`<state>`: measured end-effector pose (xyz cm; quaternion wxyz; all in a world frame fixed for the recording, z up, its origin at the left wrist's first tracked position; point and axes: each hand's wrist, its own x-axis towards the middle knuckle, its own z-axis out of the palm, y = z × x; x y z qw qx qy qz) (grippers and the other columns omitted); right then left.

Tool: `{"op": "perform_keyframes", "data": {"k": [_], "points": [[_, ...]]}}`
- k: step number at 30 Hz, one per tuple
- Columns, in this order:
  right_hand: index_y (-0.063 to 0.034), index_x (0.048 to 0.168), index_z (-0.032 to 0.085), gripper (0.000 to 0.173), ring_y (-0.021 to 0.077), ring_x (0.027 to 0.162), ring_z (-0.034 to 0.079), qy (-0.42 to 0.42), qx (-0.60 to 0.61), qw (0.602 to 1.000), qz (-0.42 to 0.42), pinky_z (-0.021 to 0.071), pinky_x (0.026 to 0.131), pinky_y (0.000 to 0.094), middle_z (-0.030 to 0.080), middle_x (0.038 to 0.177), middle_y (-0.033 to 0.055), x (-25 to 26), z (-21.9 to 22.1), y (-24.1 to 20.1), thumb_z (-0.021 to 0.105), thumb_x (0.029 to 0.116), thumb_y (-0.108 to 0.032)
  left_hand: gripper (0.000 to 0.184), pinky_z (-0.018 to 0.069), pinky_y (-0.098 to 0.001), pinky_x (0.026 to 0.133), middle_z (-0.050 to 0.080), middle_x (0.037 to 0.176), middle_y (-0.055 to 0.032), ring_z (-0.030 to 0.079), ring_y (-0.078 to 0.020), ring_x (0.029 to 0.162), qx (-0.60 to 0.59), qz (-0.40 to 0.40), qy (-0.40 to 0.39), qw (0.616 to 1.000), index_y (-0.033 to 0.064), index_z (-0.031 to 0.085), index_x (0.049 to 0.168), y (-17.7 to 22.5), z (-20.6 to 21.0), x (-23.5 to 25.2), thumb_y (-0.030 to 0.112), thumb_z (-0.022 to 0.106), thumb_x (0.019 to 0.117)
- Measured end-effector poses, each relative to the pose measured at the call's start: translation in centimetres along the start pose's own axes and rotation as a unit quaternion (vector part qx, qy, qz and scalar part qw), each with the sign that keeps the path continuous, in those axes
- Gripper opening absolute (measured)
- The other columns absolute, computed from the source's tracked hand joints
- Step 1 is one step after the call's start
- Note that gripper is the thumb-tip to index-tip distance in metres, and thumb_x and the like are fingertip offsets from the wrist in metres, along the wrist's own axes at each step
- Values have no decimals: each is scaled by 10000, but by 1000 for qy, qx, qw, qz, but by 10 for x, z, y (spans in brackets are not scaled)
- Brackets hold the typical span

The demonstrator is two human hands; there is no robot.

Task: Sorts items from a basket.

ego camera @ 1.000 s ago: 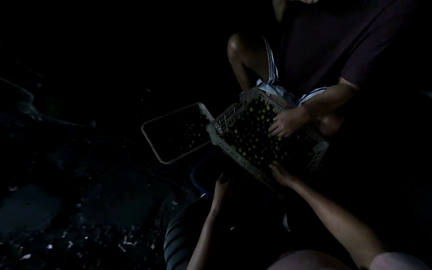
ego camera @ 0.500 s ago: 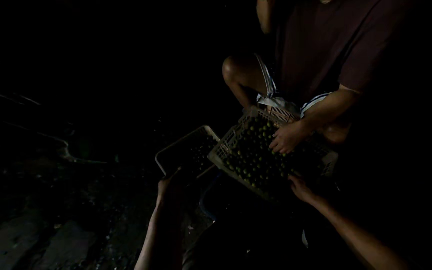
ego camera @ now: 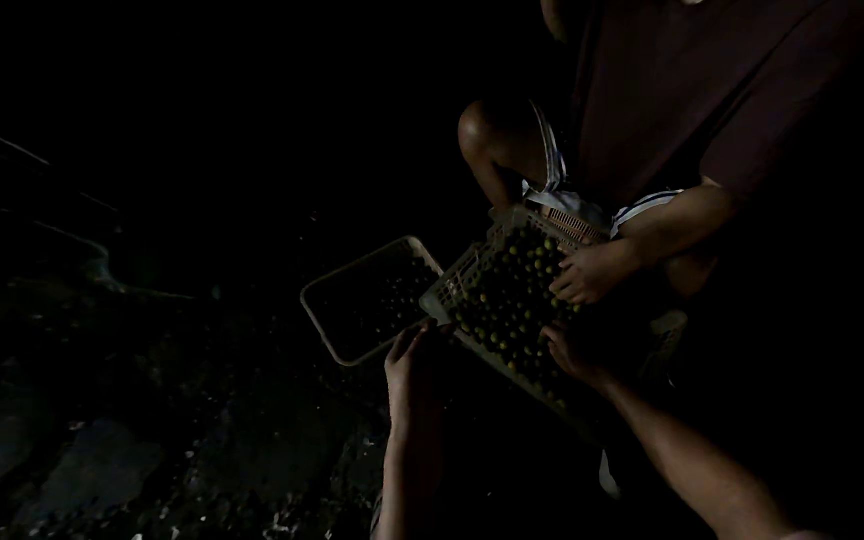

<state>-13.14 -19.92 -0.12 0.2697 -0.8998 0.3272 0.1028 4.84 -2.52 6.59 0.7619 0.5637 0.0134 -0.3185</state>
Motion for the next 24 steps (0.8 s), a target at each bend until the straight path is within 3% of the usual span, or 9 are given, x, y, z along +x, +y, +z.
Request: {"op": "perform_keyframes", "data": {"k": [4, 8, 11, 14, 16, 20, 21, 23, 24], "points": [[-69, 1297, 665, 314, 301, 1277, 581, -7, 29, 999, -43, 457, 1102, 454, 609, 1360, 154, 8, 14, -10, 483, 1044, -105, 187, 592, -279, 674, 696, 908, -64, 690, -126, 741, -4, 16, 40, 999, 6, 557, 1174, -6, -6, 16, 86, 411, 1090], [-85, 1320, 659, 343, 335, 1316, 557, 7, -13, 991, -132, 430, 1126, 496, 626, 1369, 150, 30, 26, -27, 528, 1006, -44, 178, 586, -290, 675, 657, 890, -74, 663, -129, 728, 21, -4, 44, 999, -39, 543, 1183, -27, -25, 40, 71, 456, 1074], [-143, 1421, 594, 451, 357, 1384, 483, -16, -64, 985, -157, 408, 1142, 522, 526, 1492, 134, 39, 32, -39, 573, 984, -33, 184, 568, -269, 645, 654, 880, -70, 647, -114, 703, 54, -24, 70, 996, -47, 550, 1179, -28, -37, 44, 70, 458, 1071], [-211, 1556, 450, 586, 422, 1478, 340, -74, -90, 981, -152, 339, 1167, 604, 346, 1638, 141, 39, 36, -40, 597, 1001, -94, 182, 569, -273, 616, 666, 855, -69, 650, -121, 677, 81, -23, 77, 993, -30, 566, 1166, -22, -45, 42, 92, 468, 1073], [-242, 1586, 402, 647, 433, 1489, 305, -94, -85, 981, -148, 311, 1177, 612, 339, 1641, 144, 41, 35, -36, 627, 989, -141, 181, 548, -254, 576, 671, 830, -60, 633, -107, 645, 96, -12, 70, 993, -18, 581, 1162, -20, -46, 41, 98, 477, 1069], [-241, 1514, 502, 499, 468, 1435, 356, -119, -78, 980, -136, 354, 1146, 624, 462, 1526, 199, 55, 29, -28, 569, 1027, -323, 198, 581, -293, 675, 686, 907, -91, 668, -132, 748, 130, 5, 58, 990, -44, 595, 1174, -23, -32, 39, 94, 507, 1062], [-224, 1487, 532, 462, 458, 1438, 359, -118, -76, 979, -148, 342, 1154, 619, 461, 1525, 202, 55, 31, -25, 538, 1043, -351, 202, 586, -303, 706, 687, 929, -97, 671, -134, 778, 151, 15, 54, 987, -50, 601, 1172, -26, -28, 40, 93, 516, 1059], [-152, 1464, 562, 431, 454, 1497, 291, -117, -63, 973, -188, 220, 1203, 649, 397, 1589, 216, 57, 44, -17, 482, 1075, -320, 198, 576, -290, 726, 675, 949, -90, 660, -117, 802, 197, 29, 53, 978, -48, 609, 1170, -35, -22, 42, 89, 531, 1051], [-161, 1447, 577, 424, 454, 1499, 290, -108, -59, 973, -197, 220, 1191, 682, 394, 1599, 195, 59, 51, -13, 457, 1083, -342, 201, 575, -290, 734, 676, 970, -95, 658, -115, 816, 218, 33, 53, 974, -50, 610, 1179, -40, -20, 44, 85, 543, 1046]]}}
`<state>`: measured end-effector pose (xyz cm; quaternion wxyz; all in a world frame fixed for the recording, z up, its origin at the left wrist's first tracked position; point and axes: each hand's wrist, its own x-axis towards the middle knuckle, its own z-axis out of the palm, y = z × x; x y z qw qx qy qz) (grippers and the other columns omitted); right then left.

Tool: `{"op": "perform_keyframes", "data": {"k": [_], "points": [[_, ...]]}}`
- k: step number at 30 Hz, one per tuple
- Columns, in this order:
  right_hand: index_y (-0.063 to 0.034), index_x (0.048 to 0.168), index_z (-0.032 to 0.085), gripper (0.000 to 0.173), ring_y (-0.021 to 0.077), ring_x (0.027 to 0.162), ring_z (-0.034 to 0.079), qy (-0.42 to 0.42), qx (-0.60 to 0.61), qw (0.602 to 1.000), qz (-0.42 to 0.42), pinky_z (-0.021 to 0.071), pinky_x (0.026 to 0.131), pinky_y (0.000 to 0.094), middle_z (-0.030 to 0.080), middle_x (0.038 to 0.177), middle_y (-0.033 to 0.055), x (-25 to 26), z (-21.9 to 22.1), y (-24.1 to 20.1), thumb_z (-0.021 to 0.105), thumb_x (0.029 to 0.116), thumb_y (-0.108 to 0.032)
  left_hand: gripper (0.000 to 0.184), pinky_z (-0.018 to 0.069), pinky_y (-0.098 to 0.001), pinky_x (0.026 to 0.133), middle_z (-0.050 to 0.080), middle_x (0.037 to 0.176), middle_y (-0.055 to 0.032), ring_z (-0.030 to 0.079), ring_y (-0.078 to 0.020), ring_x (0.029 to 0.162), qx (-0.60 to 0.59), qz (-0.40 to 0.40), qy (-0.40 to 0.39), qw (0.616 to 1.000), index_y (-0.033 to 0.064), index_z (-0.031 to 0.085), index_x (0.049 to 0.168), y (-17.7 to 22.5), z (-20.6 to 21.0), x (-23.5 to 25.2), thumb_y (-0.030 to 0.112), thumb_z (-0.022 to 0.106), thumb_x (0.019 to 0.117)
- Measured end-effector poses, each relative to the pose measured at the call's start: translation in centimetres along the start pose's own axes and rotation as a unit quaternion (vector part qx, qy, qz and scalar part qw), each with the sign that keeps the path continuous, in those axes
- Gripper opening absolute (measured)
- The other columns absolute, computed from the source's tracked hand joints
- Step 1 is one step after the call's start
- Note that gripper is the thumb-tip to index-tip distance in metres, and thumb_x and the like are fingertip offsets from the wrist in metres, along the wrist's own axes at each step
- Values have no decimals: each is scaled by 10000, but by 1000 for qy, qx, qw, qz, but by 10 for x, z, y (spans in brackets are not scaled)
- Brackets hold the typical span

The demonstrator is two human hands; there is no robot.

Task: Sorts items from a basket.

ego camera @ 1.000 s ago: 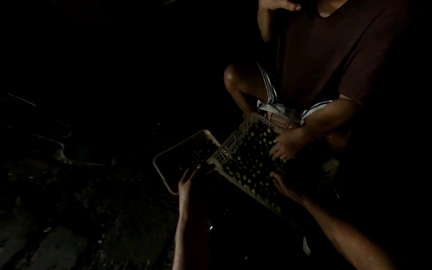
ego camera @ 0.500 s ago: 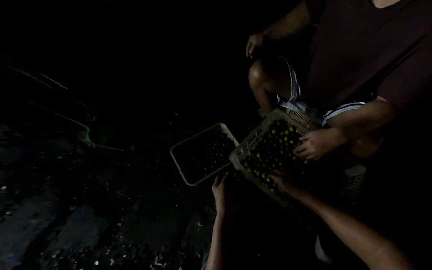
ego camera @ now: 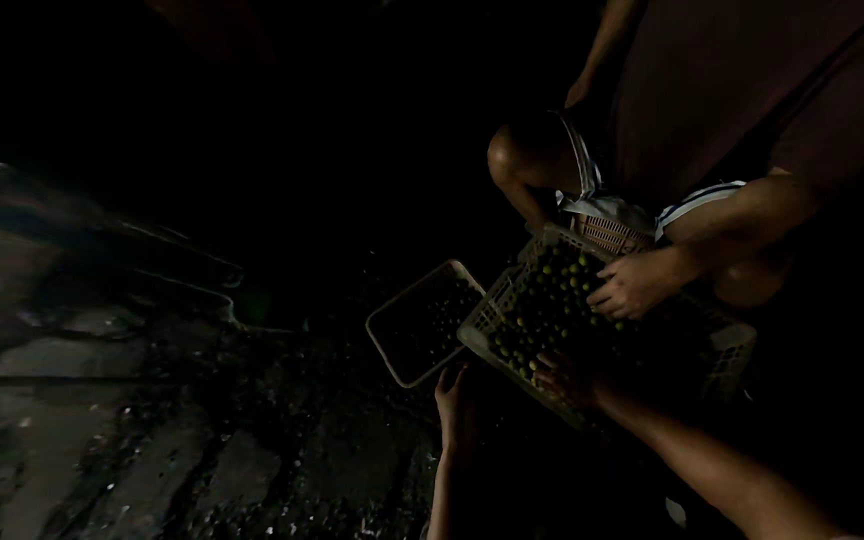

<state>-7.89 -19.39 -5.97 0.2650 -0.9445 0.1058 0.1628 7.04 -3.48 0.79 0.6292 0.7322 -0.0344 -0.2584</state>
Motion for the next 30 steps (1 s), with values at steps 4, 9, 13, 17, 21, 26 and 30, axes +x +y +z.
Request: {"op": "perform_keyframes", "data": {"k": [4, 9, 13, 17, 21, 26, 30], "points": [[-173, 1420, 604, 406, 425, 1456, 387, -2, 58, 998, 14, 298, 1176, 642, 492, 1530, 171, -12, -7, -2, 485, 1075, -352, 273, 570, -321, 793, 680, 1069, -139, 661, -139, 880, 59, -10, 16, 998, -54, 599, 1250, -15, 11, -5, 113, 586, 1035], [-110, 1350, 642, 356, 445, 1260, 569, -53, 95, 993, 39, 431, 1065, 642, 624, 1331, 218, -26, -17, -3, 587, 1029, -255, 232, 589, -347, 753, 699, 1007, -139, 678, -155, 828, 41, -10, 22, 999, -70, 617, 1195, -22, 9, -15, 90, 569, 1034], [-223, 1395, 621, 405, 451, 1331, 505, -62, 76, 995, 36, 415, 1054, 686, 541, 1457, 190, -43, -16, 1, 601, 999, -301, 221, 586, -343, 661, 692, 919, -127, 667, -164, 739, 29, -10, 32, 999, -47, 615, 1181, -13, 4, -27, 110, 578, 1029], [-268, 1475, 551, 581, 498, 1351, 452, -82, 88, 991, 51, 406, 1050, 693, 467, 1505, 238, -61, -20, 7, 722, 922, -317, 198, 577, -310, 666, 678, 896, -97, 658, -138, 742, -14, 0, 22, 1000, -39, 595, 1169, -6, 0, -44, 106, 534, 1049], [-189, 1460, 564, 542, 479, 1310, 523, -141, 91, 984, 65, 389, 1063, 705, 580, 1406, 237, -73, -34, 14, 723, 953, -296, 250, 591, -342, 766, 696, 1025, -119, 681, -149, 858, -14, -6, -18, 1000, -47, 600, 1237, -6, 12, -61, 108, 539, 1050], [-222, 1435, 604, 492, 416, 1332, 530, -120, 104, 983, 88, 394, 1113, 610, 566, 1440, 205, -94, -48, -6, 719, 957, -237, 286, 592, -314, 779, 689, 1044, -114, 680, -133, 875, 5, -1, -40, 999, -56, 588, 1252, -13, 21, -58, 98, 616, 1013], [-194, 1358, 663, 438, 371, 1294, 557, -64, 149, 984, 70, 434, 1097, 577, 564, 1431, 180, -84, -5, 15, 745, 929, -213, 257, 592, -317, 732, 685, 1006, -115, 678, -142, 817, 22, -26, -65, 997, -38, 605, 1226, -11, 27, -54, 126, 601, 1028]]}}
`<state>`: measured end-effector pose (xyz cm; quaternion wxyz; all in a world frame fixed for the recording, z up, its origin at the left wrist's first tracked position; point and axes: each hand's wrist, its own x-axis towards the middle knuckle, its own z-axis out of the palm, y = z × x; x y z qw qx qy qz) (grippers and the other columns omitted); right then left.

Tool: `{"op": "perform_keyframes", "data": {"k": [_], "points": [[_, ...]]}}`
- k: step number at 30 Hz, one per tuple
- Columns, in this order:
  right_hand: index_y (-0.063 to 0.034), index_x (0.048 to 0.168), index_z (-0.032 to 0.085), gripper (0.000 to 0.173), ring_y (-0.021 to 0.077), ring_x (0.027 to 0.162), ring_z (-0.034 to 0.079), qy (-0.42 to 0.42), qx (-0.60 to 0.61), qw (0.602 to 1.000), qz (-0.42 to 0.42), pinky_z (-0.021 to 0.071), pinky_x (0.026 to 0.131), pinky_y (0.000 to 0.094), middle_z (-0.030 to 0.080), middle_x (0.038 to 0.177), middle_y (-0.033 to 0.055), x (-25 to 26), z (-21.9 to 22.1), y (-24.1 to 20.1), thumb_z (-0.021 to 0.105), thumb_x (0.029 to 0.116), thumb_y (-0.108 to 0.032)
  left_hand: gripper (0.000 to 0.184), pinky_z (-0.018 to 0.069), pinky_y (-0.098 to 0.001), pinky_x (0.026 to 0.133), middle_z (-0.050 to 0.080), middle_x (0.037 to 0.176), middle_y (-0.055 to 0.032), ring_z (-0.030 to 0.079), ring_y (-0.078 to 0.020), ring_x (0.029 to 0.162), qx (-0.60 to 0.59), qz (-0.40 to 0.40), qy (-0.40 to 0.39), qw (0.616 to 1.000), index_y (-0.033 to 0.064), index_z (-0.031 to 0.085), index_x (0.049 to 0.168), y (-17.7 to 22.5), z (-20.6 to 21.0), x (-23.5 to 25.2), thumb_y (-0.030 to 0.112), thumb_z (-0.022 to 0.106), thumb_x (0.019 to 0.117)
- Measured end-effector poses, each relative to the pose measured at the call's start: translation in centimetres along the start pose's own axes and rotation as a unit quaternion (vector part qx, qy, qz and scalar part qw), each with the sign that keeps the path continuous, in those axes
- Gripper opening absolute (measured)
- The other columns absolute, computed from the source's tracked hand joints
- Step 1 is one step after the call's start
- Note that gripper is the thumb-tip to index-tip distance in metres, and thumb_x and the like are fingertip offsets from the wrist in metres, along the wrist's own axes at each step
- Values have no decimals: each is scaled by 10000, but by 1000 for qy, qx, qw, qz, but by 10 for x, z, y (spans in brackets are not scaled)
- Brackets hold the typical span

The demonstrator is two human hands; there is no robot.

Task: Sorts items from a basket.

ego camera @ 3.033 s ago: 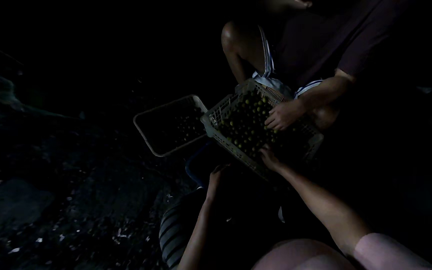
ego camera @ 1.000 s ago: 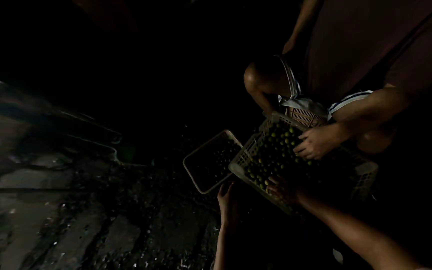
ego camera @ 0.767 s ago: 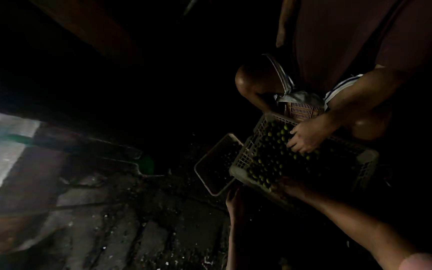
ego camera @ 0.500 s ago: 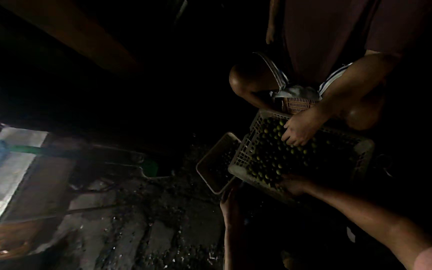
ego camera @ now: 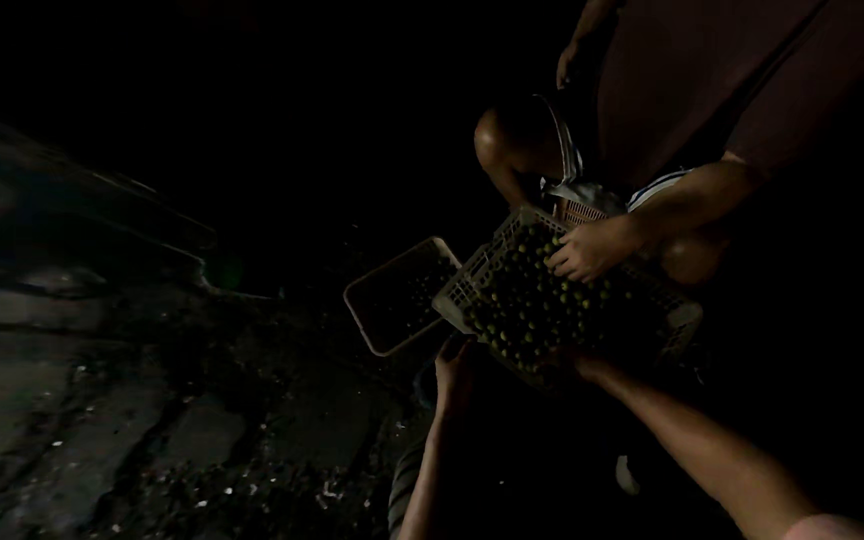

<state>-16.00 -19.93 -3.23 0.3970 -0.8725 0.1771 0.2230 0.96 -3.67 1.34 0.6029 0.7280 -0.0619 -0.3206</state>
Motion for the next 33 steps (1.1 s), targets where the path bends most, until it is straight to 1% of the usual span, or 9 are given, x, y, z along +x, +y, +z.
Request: {"op": "perform_keyframes", "data": {"k": [6, 9, 13, 16, 18, 19, 22, 27, 33], "points": [[-114, 1281, 682, 310, 324, 1192, 616, 19, -36, 997, 58, 493, 1028, 493, 615, 1325, 176, -23, -5, -34, 634, 1006, -248, 199, 578, -298, 664, 678, 940, -108, 664, -145, 750, 12, -6, -35, 999, -21, 627, 1172, 2, 8, 2, 111, 608, 1023], [-98, 1344, 655, 366, 337, 1272, 584, 41, -54, 995, 73, 449, 1102, 464, 591, 1390, 206, -30, -20, -46, 624, 1022, -269, 195, 575, -290, 667, 684, 938, -104, 670, -143, 752, 21, 0, -34, 999, -21, 636, 1166, 9, 7, -1, 113, 602, 1029], [-73, 1329, 641, 343, 214, 1170, 636, 156, 215, 963, 39, 538, 984, 378, 633, 1324, 142, -18, -30, -19, 656, 1005, -185, 190, 570, -294, 643, 682, 950, -110, 661, -146, 712, -36, 1, -21, 999, -22, 608, 1185, 10, 5, -3, 74, 603, 1020], [-63, 1341, 587, 344, 168, 898, 654, 202, 533, 818, 82, 561, 746, 327, 666, 1114, 111, -16, -41, -25, 565, 1052, -248, 207, 581, -300, 614, 692, 933, -116, 668, -160, 682, -63, -8, -23, 998, -21, 613, 1194, 8, 7, -3, 98, 608, 1025], [-58, 1281, 592, 376, 213, 705, 688, 227, 684, 690, 74, 560, 521, 314, 702, 995, 160, -13, -42, -33, 470, 1081, -351, 223, 589, -312, 621, 690, 955, -128, 680, -179, 714, -69, -23, -36, 997, -20, 601, 1213, 11, 13, -9, 107, 603, 1029], [-58, 1297, 588, 436, 250, 703, 706, 219, 727, 650, 36, 569, 498, 330, 707, 1003, 185, -13, -41, -34, 388, 1098, -390, 236, 589, -308, 634, 680, 979, -124, 679, -171, 736, -63, -26, -49, 996, -23, 589, 1233, 13, 17, -14, 97, 598, 1030], [-89, 1268, 581, 489, 277, 756, 733, 179, 794, 575, -88, 610, 550, 346, 712, 986, 186, -12, -40, -38, 281, 1092, -432, 289, 570, -268, 711, 666, 1058, -87, 658, -104, 829, -20, -24, -118, 993, -17, 575, 1293, 9, 34, -27, 77, 597, 1021], [-98, 1248, 644, 418, 425, 1054, 714, 133, 874, 430, -184, 630, 813, 534, 692, 1198, 238, -13, -46, -52, 506, 1014, -415, 302, 578, -283, 742, 675, 1093, -92, 669, -102, 870, 50, 0, -175, 983, 7, 588, 1300, 1, 52, -30, 135, 607, 1027], [-142, 1389, 564, 526, 489, 1274, 576, 108, 878, 402, -236, 547, 944, 633, 551, 1449, 241, 0, -41, -50, 416, 1023, -489, 261, 583, -265, 735, 690, 1055, -72, 677, -80, 858, -11, 89, -83, 992, -14, 597, 1255, -3, 52, -28, 114, 564, 1029]]}}
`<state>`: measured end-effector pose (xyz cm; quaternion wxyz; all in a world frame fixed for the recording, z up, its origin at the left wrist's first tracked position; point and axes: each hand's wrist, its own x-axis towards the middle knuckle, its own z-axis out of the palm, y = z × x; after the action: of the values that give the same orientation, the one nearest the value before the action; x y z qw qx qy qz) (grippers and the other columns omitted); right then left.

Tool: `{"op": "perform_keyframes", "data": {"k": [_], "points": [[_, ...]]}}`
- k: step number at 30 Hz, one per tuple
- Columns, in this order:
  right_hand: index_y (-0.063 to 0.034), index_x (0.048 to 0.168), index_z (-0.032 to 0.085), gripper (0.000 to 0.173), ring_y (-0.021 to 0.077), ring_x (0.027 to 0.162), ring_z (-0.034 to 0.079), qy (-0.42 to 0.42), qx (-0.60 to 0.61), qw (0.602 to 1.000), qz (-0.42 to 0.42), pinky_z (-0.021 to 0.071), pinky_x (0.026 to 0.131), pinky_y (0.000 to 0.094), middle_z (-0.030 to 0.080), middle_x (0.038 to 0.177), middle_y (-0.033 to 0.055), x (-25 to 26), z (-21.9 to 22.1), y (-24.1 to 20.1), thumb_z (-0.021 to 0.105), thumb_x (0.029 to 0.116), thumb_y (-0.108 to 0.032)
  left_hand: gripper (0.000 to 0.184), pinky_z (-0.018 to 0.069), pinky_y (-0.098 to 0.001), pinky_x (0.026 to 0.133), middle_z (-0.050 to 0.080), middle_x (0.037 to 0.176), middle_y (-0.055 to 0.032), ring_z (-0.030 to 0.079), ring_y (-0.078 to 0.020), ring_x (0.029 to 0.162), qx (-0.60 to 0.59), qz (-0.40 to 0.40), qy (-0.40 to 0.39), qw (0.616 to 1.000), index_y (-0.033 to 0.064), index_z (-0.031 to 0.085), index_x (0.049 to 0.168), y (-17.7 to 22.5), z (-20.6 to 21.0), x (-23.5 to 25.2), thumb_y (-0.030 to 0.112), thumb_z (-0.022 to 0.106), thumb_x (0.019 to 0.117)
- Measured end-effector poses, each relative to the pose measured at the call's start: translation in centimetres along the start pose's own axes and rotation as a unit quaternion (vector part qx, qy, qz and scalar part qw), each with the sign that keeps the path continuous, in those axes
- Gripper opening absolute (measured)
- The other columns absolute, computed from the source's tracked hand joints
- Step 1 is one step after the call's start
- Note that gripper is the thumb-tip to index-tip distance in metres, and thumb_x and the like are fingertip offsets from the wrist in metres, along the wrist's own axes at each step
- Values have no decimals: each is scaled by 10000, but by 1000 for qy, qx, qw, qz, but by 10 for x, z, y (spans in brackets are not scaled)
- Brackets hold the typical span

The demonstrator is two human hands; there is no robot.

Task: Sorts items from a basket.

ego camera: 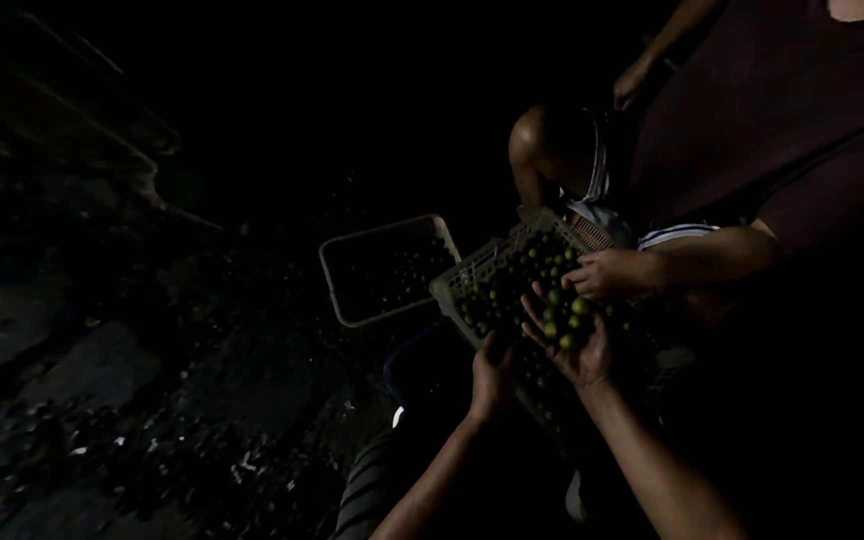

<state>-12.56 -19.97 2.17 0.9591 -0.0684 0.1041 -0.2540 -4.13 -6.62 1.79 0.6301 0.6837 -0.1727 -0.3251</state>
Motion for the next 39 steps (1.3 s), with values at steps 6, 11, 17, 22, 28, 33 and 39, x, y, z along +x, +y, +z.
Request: {"op": "perform_keyframes", "data": {"k": [6, 11, 17, 22, 28, 33, 39], "points": [[-47, 1307, 592, 442, 363, 1144, 681, 86, -75, 990, -87, 556, 994, 556, 683, 1230, 199, -2, 0, 9, 338, 1084, -332, 181, 554, -237, 614, 662, 971, -64, 638, -81, 717, -29, 75, 63, 995, -15, 637, 1155, 6, -2, 2, 65, 582, 1003], [-78, 1271, 588, 446, 213, 956, 716, 171, -245, 950, -84, 611, 824, 403, 714, 1068, 103, -9, 8, 19, 278, 1109, -353, 263, 584, -257, 697, 667, 1071, -79, 670, -111, 838, 32, 103, 66, 992, 41, 670, 1208, 17, -10, 9, 55, 689, 946], [-57, 1148, 589, 485, 184, 792, 675, 234, -192, 952, 44, 595, 687, 387, 676, 899, 83, -13, 23, 31, 294, 1093, -438, 398, 574, -397, 861, 645, 1224, -142, 672, -222, 991, 222, 50, 17, 974, 120, 626, 1356, 31, -8, 8, 201, 689, 971], [-91, 1170, 607, 482, 184, 808, 693, 213, -193, 956, 59, 598, 680, 375, 696, 930, 81, -8, 12, 37, 313, 1086, -464, 366, 572, -384, 848, 685, 1127, -121, 681, -194, 936, 201, 19, 7, 979, 101, 617, 1349, 27, -8, 11, 229, 639, 1007], [-103, 1393, 551, 572, 272, 1049, 693, 181, -178, 967, 28, 598, 855, 481, 689, 1181, 127, -6, -2, 35, 252, 1092, -488, 444, 609, -353, 763, 672, 1048, -112, 689, -189, 876, -198, -77, 10, 977, 48, 558, 1315, 23, -23, 21, -48, 700, 906], [-97, 1330, 601, 561, 370, 1144, 675, 135, -111, 984, 28, 588, 907, 559, 663, 1288, 194, -5, 4, 26, 321, 1076, -511, 246, 582, -367, 721, 671, 1037, -94, 671, -204, 848, -353, -128, 12, 927, 125, 514, 1281, 17, -49, 25, 151, 421, 1055], [-101, 1277, 664, 640, 419, 1199, 646, 59, -126, 990, 26, 568, 938, 574, 642, 1340, 214, 0, 11, 9, 271, 1061, -557, 141, 517, -229, 554, 627, 773, -29, 590, -87, 618, -215, -158, 29, 963, 33, 616, 1041, 17, -42, 21, 146, 533, 1060]]}}
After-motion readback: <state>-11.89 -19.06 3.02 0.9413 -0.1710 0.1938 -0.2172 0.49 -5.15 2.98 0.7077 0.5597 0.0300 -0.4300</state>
